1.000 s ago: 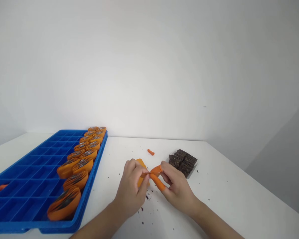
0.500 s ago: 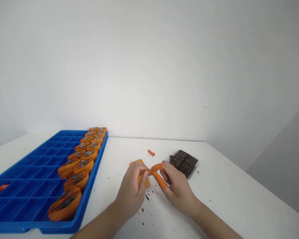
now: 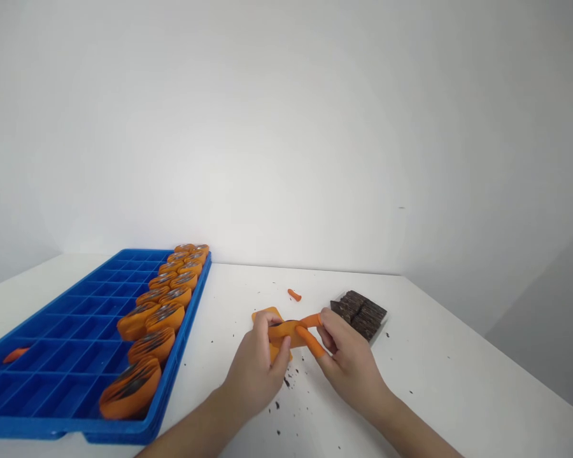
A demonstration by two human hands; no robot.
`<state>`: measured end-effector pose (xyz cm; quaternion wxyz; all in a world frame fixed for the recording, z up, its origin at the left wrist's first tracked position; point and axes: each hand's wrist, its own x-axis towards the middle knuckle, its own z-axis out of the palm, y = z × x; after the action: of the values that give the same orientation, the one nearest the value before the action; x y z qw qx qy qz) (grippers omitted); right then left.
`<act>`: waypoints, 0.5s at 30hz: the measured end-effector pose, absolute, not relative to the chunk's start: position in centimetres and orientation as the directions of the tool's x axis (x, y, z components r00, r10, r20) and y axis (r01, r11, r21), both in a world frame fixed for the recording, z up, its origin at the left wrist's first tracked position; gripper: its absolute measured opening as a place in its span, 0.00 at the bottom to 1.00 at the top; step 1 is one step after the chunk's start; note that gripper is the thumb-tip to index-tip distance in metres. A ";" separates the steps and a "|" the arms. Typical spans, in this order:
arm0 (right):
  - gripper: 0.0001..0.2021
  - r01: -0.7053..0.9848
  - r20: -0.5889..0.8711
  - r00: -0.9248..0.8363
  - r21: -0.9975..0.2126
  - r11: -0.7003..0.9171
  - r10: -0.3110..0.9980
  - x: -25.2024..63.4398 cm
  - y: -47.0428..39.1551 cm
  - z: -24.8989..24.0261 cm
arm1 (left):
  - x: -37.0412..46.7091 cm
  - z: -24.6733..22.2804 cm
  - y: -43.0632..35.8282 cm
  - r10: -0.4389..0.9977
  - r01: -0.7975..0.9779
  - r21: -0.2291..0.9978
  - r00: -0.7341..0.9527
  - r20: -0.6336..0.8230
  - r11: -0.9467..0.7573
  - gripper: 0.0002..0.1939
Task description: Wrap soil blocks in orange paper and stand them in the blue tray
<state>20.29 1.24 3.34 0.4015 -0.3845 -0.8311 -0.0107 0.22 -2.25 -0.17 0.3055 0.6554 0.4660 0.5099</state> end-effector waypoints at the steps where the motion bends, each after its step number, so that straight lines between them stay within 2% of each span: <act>1: 0.20 0.646 0.681 -0.380 -0.289 0.706 0.626 20.3 1.3 3.3 | 0.2 -0.2 -2.2 0.921 0.303 0.874 0.037 0.389 -0.381 0.11; 7: 0.21 0.640 0.684 -0.376 -0.295 0.709 0.625 20.2 1.2 3.3 | 0.3 -0.1 -2.2 0.917 0.313 0.868 0.028 0.397 -0.385 0.12; 11: 0.20 0.633 0.692 -0.377 -0.292 0.717 0.615 20.0 1.0 3.5 | 0.4 -0.1 -2.2 0.920 0.305 0.874 0.015 0.391 -0.377 0.19; 15: 0.19 0.645 0.650 -0.386 -0.317 0.696 0.654 19.9 0.9 3.7 | 0.4 0.3 -2.4 0.944 0.255 0.910 0.045 0.326 -0.327 0.24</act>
<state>19.89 0.87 3.73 0.3932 -0.3901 -0.8326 0.0060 0.42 -2.40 0.28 0.3402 0.6376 0.4700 0.5068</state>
